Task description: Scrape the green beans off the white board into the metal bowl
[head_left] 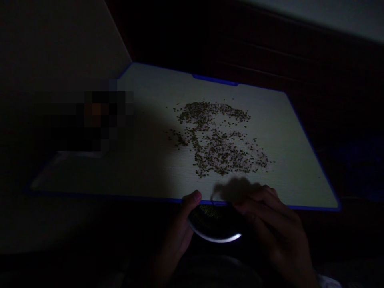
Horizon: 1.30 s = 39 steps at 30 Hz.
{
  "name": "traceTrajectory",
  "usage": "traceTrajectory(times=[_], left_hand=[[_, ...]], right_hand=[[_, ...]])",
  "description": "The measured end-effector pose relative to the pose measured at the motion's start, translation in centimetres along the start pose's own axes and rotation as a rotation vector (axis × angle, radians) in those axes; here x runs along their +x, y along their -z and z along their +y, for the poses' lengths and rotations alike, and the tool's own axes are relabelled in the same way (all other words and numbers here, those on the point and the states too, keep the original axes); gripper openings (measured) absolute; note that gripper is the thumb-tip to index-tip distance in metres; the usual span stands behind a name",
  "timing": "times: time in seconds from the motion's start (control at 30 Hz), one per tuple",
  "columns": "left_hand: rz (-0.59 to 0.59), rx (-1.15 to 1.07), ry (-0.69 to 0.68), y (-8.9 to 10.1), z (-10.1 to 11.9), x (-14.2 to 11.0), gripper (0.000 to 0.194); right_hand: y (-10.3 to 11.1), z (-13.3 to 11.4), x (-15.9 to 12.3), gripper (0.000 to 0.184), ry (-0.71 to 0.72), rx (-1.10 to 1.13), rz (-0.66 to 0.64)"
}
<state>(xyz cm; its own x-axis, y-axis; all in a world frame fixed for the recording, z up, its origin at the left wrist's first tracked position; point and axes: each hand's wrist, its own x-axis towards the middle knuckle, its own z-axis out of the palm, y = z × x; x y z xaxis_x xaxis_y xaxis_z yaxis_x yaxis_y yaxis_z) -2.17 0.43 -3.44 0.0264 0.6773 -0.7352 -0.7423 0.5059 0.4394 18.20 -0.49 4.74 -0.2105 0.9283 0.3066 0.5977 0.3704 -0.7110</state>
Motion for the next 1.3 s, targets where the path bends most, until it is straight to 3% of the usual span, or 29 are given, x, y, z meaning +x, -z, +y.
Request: traceTrajectory(times=[0.1, 0.23, 0.37, 0.57, 0.83, 1.03, 1.3], left_hand=[[0.015, 0.023, 0.033, -0.4, 0.2, -0.5, 0.023], [-0.089, 0.001, 0.012, -0.9, 0.2, -0.8, 0.021], [-0.136, -0.026, -0.020, -1.1, 0.1, -0.5, 0.017], [-0.040, -0.027, -0.019, -1.4, 0.5, -0.8, 0.025], [-0.032, -0.039, -0.075, -1.2, 0.5, -1.0, 0.032], [-0.023, -0.005, -0.065, -1.0, 0.3, -0.6, 0.028], [-0.067, -0.008, -0.066, -1.3, 0.5, -0.6, 0.028]], right_hand=[[-0.7, -0.3, 0.1, 0.027, 0.031, -0.006, 0.045], [-2.6, -0.8, 0.5, 0.033, 0.069, -0.007, 0.106], [-3.7, -1.3, 1.6, 0.023, 0.047, -0.064, 0.149], [-2.4, -0.5, 2.3, 0.017, -0.039, -0.164, 0.207], [0.6, 3.2, 2.1, 0.016, -0.225, -0.246, 0.298], [1.1, 4.4, 4.9, 0.018, -0.127, -0.294, 0.288], [-0.3, 3.1, 7.1, 0.021, -0.017, -0.181, 0.169]])
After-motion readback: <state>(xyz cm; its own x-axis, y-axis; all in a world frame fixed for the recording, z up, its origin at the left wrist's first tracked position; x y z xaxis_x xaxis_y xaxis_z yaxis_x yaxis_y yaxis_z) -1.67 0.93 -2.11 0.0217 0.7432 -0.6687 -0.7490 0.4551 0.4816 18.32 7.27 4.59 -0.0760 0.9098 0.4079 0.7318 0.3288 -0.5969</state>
